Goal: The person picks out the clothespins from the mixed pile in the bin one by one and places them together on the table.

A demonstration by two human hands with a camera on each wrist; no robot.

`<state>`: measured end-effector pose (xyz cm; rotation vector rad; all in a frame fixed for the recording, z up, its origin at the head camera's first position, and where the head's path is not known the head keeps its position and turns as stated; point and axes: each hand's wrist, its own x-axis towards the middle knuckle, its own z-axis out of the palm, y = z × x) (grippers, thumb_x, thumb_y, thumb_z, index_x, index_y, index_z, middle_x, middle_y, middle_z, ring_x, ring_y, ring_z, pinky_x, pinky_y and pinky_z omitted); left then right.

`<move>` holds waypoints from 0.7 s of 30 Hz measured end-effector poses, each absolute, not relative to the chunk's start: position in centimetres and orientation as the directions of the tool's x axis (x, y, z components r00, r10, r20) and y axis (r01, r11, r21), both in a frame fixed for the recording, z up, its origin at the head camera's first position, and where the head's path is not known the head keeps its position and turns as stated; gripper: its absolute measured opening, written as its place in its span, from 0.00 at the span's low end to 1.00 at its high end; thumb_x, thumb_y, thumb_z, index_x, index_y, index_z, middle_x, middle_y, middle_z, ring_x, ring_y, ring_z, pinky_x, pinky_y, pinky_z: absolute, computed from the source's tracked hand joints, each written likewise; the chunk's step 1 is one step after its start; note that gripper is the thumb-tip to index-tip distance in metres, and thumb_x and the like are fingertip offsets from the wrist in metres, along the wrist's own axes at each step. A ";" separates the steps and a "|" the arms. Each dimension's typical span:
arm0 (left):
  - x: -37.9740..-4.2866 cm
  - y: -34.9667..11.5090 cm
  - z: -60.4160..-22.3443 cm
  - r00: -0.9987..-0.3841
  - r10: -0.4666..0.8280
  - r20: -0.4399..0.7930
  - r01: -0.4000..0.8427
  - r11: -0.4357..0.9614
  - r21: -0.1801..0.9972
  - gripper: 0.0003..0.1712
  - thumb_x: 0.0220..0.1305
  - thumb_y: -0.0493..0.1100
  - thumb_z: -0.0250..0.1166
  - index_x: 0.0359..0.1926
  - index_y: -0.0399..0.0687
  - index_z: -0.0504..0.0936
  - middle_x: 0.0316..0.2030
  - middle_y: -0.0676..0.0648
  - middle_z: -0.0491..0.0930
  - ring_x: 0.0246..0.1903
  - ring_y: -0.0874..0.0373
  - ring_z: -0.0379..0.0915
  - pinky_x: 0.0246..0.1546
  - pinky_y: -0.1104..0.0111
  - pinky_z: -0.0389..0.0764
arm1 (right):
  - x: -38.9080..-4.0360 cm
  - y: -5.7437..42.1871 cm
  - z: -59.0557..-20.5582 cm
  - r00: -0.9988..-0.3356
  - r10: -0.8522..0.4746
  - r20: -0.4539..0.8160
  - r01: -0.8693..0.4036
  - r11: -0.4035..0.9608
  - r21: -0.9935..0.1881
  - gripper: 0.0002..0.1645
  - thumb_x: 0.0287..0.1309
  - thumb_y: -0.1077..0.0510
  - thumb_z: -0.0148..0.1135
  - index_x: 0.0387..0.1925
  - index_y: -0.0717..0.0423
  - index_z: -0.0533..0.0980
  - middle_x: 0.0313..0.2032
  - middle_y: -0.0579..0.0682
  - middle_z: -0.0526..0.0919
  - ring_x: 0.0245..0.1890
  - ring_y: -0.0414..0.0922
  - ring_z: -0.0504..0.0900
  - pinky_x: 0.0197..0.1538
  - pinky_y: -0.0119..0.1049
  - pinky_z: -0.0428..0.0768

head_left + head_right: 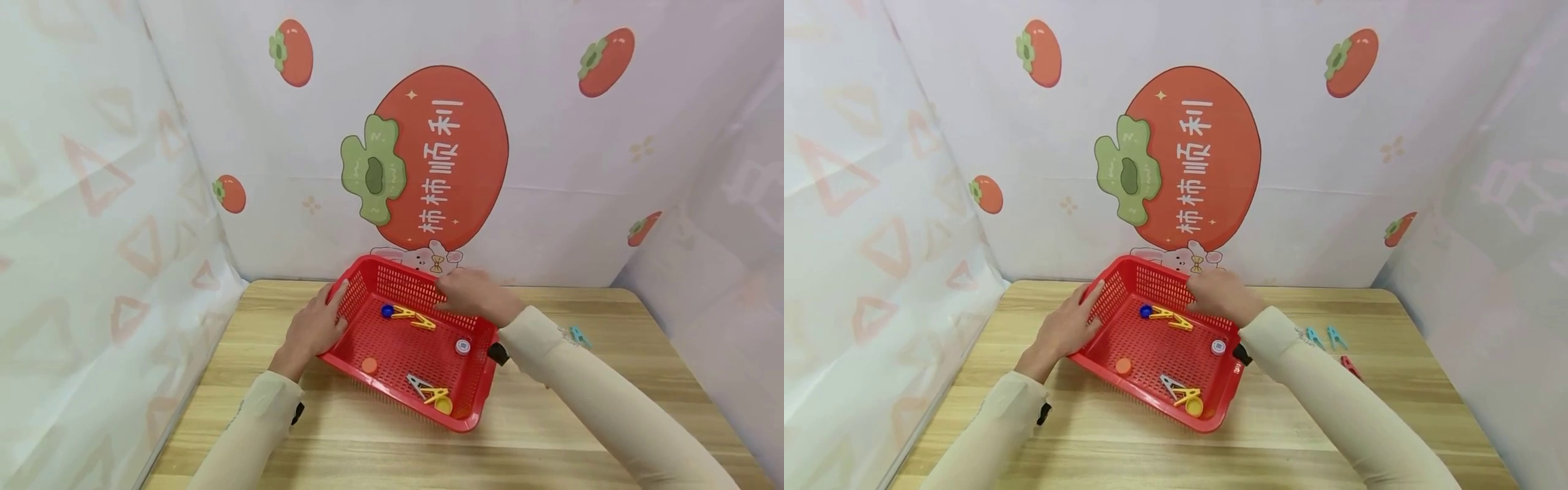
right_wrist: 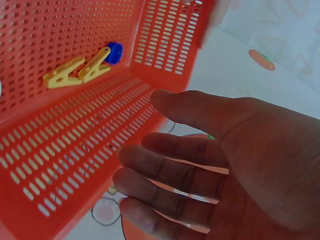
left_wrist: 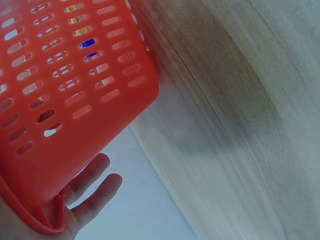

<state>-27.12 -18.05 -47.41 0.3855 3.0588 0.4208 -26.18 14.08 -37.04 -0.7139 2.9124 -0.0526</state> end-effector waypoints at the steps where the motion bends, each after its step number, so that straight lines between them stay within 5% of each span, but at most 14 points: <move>1: -27.1 -18.0 -47.4 -0.969 0.248 0.006 0.240 0.933 0.268 0.49 0.75 0.47 0.62 0.90 0.59 0.50 0.83 0.35 0.57 0.65 0.38 0.74 0.58 0.40 0.87 | -26.3 13.7 -37.2 -0.874 -0.465 -0.138 -0.460 0.885 -0.068 0.28 0.64 0.44 0.78 0.58 0.55 0.86 0.46 0.52 0.93 0.40 0.47 0.91 0.52 0.49 0.92; 8: -27.0 -17.9 -47.4 -0.971 0.241 0.006 0.234 0.936 0.264 0.49 0.75 0.47 0.63 0.90 0.60 0.50 0.83 0.35 0.58 0.65 0.38 0.74 0.58 0.40 0.86 | -27.3 11.6 -38.4 -0.855 -0.483 -0.187 -0.472 0.876 -0.102 0.27 0.64 0.44 0.78 0.57 0.56 0.86 0.43 0.50 0.92 0.35 0.43 0.87 0.49 0.44 0.93; 21: -26.9 -17.8 -47.3 -0.969 0.245 0.012 0.240 0.934 0.265 0.50 0.75 0.47 0.63 0.90 0.60 0.50 0.83 0.35 0.58 0.66 0.38 0.75 0.58 0.39 0.86 | -28.4 9.3 -40.9 -0.873 -0.395 -0.287 -0.396 0.917 -0.058 0.26 0.65 0.43 0.77 0.56 0.54 0.86 0.45 0.50 0.90 0.41 0.48 0.84 0.56 0.48 0.90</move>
